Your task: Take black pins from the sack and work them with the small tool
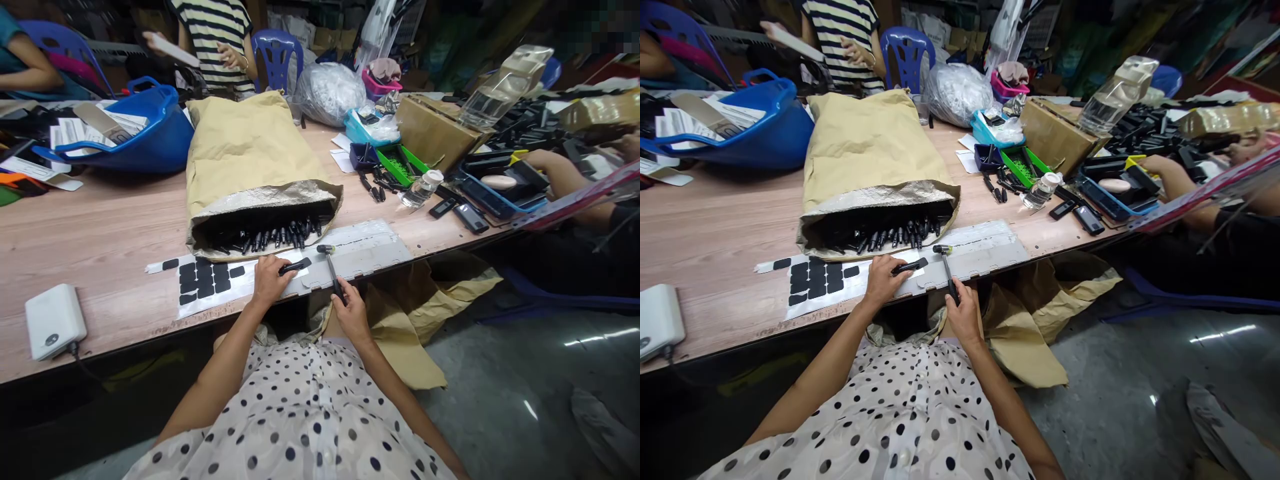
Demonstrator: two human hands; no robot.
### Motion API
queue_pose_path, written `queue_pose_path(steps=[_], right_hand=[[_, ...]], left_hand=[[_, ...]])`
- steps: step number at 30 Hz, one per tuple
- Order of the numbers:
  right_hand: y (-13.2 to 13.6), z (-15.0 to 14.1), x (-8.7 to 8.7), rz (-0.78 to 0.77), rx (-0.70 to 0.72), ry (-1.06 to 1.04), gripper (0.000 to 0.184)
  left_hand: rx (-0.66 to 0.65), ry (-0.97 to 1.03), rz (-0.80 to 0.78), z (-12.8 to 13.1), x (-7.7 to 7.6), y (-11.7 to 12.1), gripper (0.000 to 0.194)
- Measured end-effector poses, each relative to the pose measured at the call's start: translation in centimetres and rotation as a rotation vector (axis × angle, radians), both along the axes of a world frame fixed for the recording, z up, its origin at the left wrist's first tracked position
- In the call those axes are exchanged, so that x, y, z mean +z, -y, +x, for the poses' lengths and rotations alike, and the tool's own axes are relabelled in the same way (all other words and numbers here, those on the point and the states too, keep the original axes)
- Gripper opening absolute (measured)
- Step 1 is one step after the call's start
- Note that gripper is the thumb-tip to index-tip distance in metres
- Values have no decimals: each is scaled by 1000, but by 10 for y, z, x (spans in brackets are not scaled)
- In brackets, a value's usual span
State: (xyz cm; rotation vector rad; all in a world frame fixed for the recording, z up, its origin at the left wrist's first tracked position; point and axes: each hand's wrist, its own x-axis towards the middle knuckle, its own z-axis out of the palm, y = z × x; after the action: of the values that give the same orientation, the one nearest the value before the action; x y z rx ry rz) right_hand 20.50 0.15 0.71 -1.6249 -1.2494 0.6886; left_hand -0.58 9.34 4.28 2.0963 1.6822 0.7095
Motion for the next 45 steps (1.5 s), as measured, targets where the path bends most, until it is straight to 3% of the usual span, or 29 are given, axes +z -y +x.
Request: queue_pose_path(steps=[11,16,20,26,35,40,45], right_hand=[[18,-20,22,-40,198,-141,49],[22,-25,31,-15,265,-109,48],[22,-24,27,72,284,14,48],[20,-25,18,77,275,91,50],[23,-33,28,120,380,112,48],[22,-33,28,85,331,78,47],[12,-20,30,100,150,103,45]], left_hand=[[-7,46,-4,0,1,-1,14],[-15,61,-4,0,0,-2,15],[-26,65,-8,-2,-2,-3,16],[-22,61,-10,0,-3,-4,15],[-6,78,-21,1,0,-3,10],[-2,89,-21,1,-1,-4,13],[-8,69,-11,1,-1,-4,13]])
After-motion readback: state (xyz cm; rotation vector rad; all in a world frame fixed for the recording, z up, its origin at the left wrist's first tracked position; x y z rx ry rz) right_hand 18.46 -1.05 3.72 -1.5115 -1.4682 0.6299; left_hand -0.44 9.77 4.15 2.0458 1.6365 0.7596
